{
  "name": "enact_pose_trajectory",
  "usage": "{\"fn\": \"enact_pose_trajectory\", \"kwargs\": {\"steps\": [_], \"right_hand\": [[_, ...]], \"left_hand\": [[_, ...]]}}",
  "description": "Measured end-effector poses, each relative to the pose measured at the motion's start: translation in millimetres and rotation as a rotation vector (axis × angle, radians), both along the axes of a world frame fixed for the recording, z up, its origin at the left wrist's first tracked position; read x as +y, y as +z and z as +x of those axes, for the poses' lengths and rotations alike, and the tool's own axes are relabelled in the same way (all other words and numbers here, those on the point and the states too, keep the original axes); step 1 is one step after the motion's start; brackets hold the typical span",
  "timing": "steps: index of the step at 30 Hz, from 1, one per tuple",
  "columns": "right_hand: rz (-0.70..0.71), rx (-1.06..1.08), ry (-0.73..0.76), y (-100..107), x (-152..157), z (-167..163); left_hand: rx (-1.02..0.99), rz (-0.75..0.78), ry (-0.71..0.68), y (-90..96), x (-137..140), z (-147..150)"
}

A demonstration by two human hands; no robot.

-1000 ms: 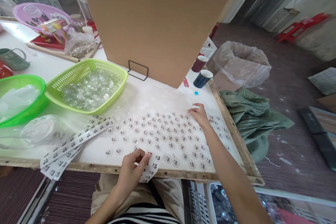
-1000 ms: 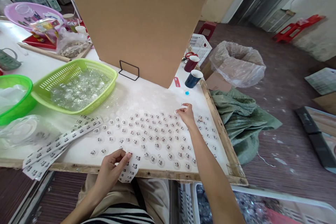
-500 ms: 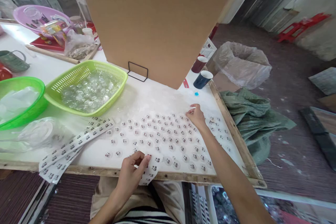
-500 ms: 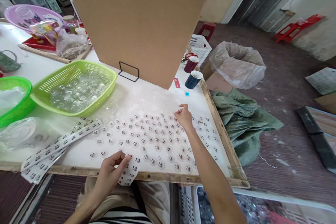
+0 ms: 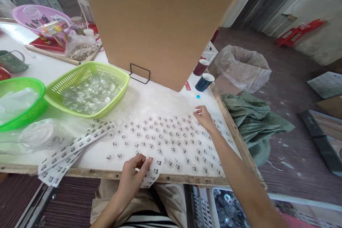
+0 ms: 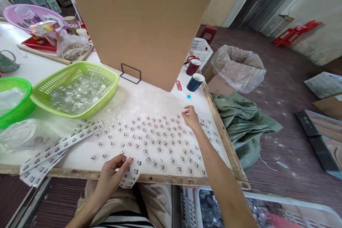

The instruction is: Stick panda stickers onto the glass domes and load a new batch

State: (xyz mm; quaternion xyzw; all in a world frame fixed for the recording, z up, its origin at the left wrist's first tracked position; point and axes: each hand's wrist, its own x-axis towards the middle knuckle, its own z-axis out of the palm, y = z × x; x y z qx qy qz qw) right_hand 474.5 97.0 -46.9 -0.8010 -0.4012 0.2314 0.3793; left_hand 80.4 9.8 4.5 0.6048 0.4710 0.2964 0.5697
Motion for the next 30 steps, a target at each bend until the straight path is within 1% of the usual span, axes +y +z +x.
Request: {"fn": "enact_pose_trajectory", "kwargs": {"steps": [4, 8, 9, 12, 13, 14, 15, 17, 18, 20, 22, 24, 30], "right_hand": [[0.049, 0.115, -0.020, 0.2, -0.2, 5.1], [0.091, 0.238, -0.014, 11.6, -12.4, 1.1], [0.103, 0.300, 0.017, 16.2, -18.5, -0.6], [0.139, 0.580, 0.161, 29.4, -39.6, -3.4], [0.155, 0.640, 0.185, 32.2, -45.6, -2.9], [0.175, 0.645, 0.177, 33.7, -50.3, -1.5], [0.195, 0.587, 0.141, 33.9, -53.2, 0.7], [0.223, 0.385, 0.053, 30.9, -54.1, 7.3], [0.217, 0.285, 0.025, 28.3, -52.3, 11.1], [0.151, 0.148, 0.021, 22.1, -45.6, 18.2], [0.068, 0.099, 0.047, 15.8, -36.3, 23.4], [0.015, 0.088, 0.062, 9.7, -26.5, 26.2], [-0.057, 0.005, 0.037, -5.9, -5.1, 28.7]], "left_hand": [[-0.012, -0.004, -0.007, -0.3, -0.6, 1.1], [-0.007, -0.007, 0.002, -1.5, -0.9, -0.2], [-0.006, -0.010, 0.004, -1.8, -0.7, -0.8], [-0.003, -0.021, 0.007, -2.1, 0.3, -1.6], [-0.001, -0.026, 0.006, -2.0, 0.7, -1.1], [0.000, -0.031, 0.004, -1.9, 1.1, -0.3], [0.000, -0.035, -0.001, -1.8, 1.4, 0.8], [0.001, -0.035, -0.018, -1.7, 1.4, 3.3], [0.003, -0.031, -0.029, -1.7, 1.1, 4.4], [0.008, -0.021, -0.047, -1.7, 0.4, 5.8], [0.013, -0.010, -0.051, -1.3, -0.5, 6.1], [0.014, -0.004, -0.047, -0.5, -1.0, 5.7], [0.013, -0.014, -0.034, 0.2, -1.7, 3.4]]}}
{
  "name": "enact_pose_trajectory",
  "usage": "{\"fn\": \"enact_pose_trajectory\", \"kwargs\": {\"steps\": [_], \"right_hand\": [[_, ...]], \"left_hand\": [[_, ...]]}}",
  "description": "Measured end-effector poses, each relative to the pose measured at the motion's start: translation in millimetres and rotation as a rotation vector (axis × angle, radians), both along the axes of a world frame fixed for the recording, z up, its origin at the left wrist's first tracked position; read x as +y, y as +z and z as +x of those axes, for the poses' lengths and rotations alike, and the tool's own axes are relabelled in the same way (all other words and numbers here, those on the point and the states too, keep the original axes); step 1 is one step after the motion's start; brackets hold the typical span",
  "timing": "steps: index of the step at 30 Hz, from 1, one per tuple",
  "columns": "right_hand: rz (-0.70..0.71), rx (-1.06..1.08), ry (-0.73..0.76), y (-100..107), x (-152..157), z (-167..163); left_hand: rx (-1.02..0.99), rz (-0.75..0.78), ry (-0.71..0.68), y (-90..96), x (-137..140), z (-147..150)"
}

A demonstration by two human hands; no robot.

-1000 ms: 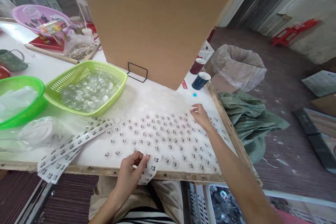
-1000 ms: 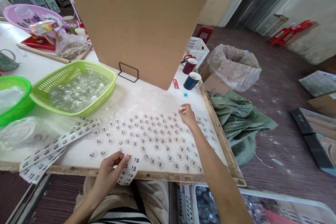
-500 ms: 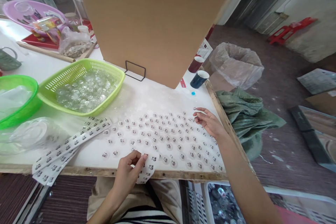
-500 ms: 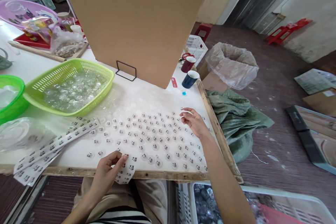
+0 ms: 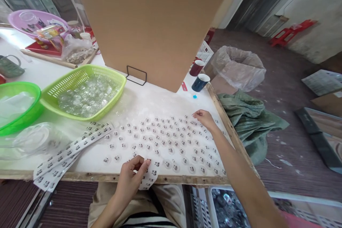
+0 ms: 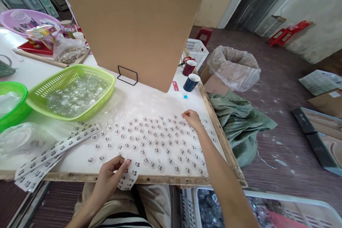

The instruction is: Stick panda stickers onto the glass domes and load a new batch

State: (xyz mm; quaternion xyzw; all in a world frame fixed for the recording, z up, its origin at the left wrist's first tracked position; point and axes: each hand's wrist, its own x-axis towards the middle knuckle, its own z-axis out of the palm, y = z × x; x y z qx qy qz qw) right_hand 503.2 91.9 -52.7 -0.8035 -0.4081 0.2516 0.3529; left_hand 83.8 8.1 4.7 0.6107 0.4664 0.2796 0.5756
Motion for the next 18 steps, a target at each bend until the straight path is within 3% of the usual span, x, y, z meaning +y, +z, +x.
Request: {"fn": "enact_pose_trajectory", "kwargs": {"steps": [9, 18], "right_hand": [[-0.091, -0.208, -0.012, -4.2, 9.7, -5.9], [-0.104, -0.414, -0.039, 7.1, 4.6, -21.4]], "left_hand": [[0.010, 0.011, 0.007, -4.4, 0.3, -2.1], [-0.043, 0.011, 0.035, -0.8, 0.5, -2.2]]}}
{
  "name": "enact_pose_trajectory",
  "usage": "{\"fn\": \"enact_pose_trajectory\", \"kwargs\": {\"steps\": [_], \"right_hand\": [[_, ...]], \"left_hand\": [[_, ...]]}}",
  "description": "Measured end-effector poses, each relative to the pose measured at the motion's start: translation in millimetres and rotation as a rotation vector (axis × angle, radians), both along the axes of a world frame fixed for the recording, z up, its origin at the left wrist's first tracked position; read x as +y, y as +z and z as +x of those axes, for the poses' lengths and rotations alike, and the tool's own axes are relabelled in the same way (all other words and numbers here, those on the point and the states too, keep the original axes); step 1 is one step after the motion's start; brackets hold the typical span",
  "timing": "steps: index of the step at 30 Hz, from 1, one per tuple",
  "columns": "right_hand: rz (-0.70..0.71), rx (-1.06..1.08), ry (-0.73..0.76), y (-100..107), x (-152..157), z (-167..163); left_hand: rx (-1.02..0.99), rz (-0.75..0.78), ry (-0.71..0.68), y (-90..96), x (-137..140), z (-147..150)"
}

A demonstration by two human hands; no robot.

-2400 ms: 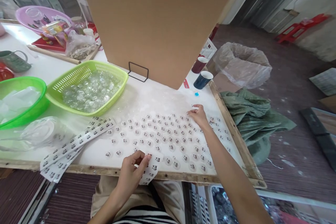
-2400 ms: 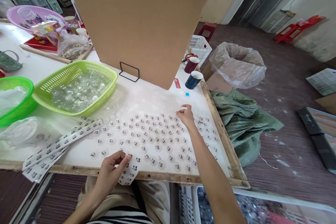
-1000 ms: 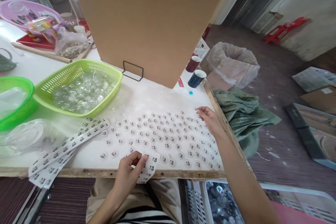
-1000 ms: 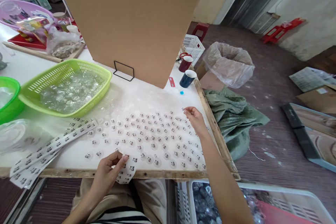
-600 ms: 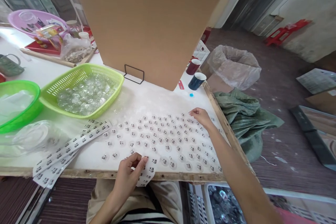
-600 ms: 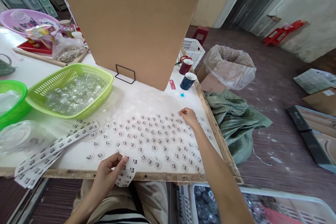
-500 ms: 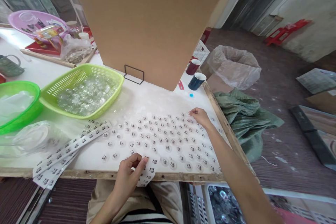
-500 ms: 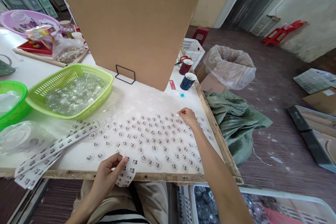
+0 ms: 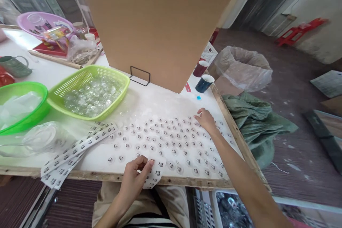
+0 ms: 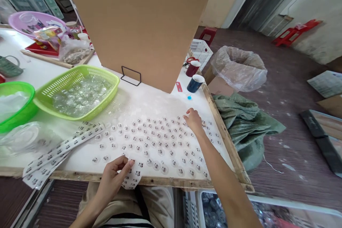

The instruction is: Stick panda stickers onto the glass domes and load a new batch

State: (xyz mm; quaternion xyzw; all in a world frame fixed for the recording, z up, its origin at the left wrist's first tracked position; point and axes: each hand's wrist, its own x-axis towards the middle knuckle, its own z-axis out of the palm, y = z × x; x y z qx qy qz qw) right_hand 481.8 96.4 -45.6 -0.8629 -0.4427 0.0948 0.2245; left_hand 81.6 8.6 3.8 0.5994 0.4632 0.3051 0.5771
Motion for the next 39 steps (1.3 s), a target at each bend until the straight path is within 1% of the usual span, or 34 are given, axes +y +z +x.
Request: {"fn": "enact_pose_trajectory", "kwargs": {"steps": [2, 4, 6, 7, 8, 9, 10, 12, 13, 15, 18, 21, 23, 25, 31, 36, 39], "right_hand": [[0.058, -0.027, 0.009, 4.4, -6.5, -7.3], [0.174, 0.006, 0.006, 11.5, -18.4, -24.3], [0.277, 0.141, 0.020, 23.4, -37.4, -54.7], [0.292, 0.253, 0.050, 31.3, -49.2, -74.7], [0.263, 0.394, 0.126, 39.9, -61.8, -96.7], [0.212, 0.522, 0.237, 48.6, -74.5, -119.6], [0.121, 0.637, 0.377, 56.7, -86.3, -141.9], [0.011, 0.757, 0.565, 68.4, -104.7, -179.3], [-0.008, 0.768, 0.602, 71.5, -110.6, -192.5], [0.002, 0.761, 0.607, 72.5, -116.2, -206.9], [0.012, 0.757, 0.582, 68.1, -116.0, -208.6], [-0.046, 0.768, 0.620, 65.0, -116.2, -206.2], [-0.071, 0.763, 0.656, 65.1, -117.8, -207.0], [-0.059, 0.748, 0.676, 67.0, -119.3, -208.6], [0.111, 0.706, 0.606, 73.7, -119.2, -209.0], [0.251, 0.640, 0.624, 73.7, -120.2, -207.4], [0.343, 0.656, 0.569, 75.7, -118.9, -208.0]], "left_hand": [[-0.010, -0.002, 0.015, 1.3, -0.4, -1.3], [-0.014, -0.006, 0.033, 2.5, -0.5, -2.2], [-0.012, -0.009, 0.052, 3.4, -0.2, -2.0], [-0.010, -0.011, 0.058, 3.8, 0.0, -1.3], [-0.008, -0.011, 0.062, 4.0, 0.3, -0.2], [-0.006, -0.011, 0.066, 4.2, 0.6, 1.0], [-0.002, -0.009, 0.072, 4.2, 0.9, 2.3], [0.005, -0.003, 0.081, 4.1, 1.1, 4.7], [0.006, -0.001, 0.084, 4.0, 1.0, 5.5], [-0.004, -0.008, 0.077, 4.4, 0.6, 6.1], [-0.052, -0.078, 0.049, 6.8, -0.4, 5.5], [-0.106, -0.152, 0.012, 9.5, -0.9, 5.1], [-0.131, -0.165, 0.015, 9.8, -0.8, 5.1], [-0.135, -0.156, 0.041, 8.7, -0.9, 5.0], [-0.120, -0.168, 0.052, 4.4, -2.9, 5.2], [-0.120, -0.171, 0.056, 4.2, -3.8, 6.3], [-0.106, -0.163, 0.058, 5.3, -3.5, 6.8]]}}
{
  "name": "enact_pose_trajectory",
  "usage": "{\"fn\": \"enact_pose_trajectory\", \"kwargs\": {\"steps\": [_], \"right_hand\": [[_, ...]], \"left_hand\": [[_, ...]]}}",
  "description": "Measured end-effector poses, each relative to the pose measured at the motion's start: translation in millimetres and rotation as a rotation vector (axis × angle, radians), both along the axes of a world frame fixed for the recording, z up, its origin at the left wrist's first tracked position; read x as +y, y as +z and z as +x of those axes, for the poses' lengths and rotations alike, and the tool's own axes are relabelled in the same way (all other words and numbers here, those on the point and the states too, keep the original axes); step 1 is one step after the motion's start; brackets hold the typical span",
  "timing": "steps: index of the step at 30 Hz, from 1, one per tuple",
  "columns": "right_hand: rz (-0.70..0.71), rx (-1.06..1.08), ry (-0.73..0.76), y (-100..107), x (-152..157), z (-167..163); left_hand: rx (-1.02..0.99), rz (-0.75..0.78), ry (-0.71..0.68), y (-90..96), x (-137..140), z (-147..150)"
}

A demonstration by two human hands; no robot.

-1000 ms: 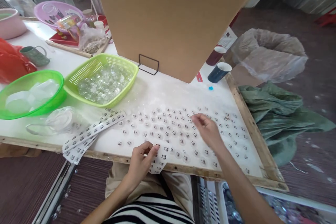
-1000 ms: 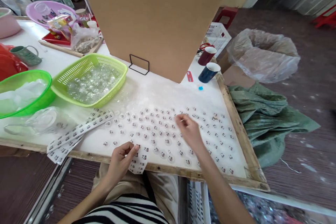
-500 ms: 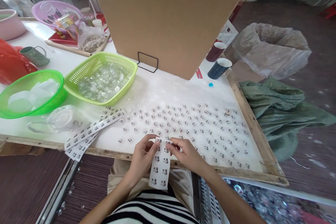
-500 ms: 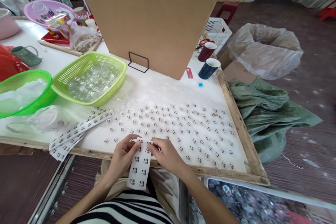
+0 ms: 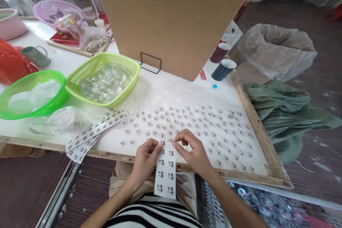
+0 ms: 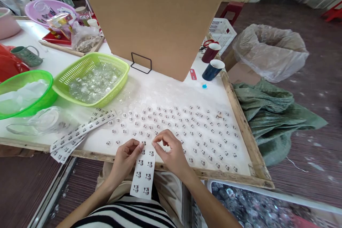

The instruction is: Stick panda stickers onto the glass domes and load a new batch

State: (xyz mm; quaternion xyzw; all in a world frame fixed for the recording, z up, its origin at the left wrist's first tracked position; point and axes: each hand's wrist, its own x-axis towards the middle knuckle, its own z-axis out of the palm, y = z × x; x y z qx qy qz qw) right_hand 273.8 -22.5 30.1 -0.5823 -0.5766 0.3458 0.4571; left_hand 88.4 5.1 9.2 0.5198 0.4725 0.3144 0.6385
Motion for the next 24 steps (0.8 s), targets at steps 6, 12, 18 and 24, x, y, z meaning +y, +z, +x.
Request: {"fn": "enact_pose_trajectory", "kwargs": {"steps": [6, 12, 18, 24], "right_hand": [[-0.115, 0.151, 0.049, 0.8, 12.1, -9.8], [-0.042, 0.260, 0.027, 3.8, 15.5, -19.7], [0.154, 0.268, -0.208, 13.4, 36.5, 43.2], [0.102, 0.125, -0.672, -30.2, 83.4, 217.4]], "left_hand": [[0.082, 0.079, -0.051, 3.7, 0.1, 1.2], [0.054, 0.107, -0.108, -1.2, 2.8, 3.2], [0.084, 0.078, -0.169, -3.6, 1.1, 5.0], [0.099, 0.064, -0.184, -2.1, -0.3, 2.9]]}}
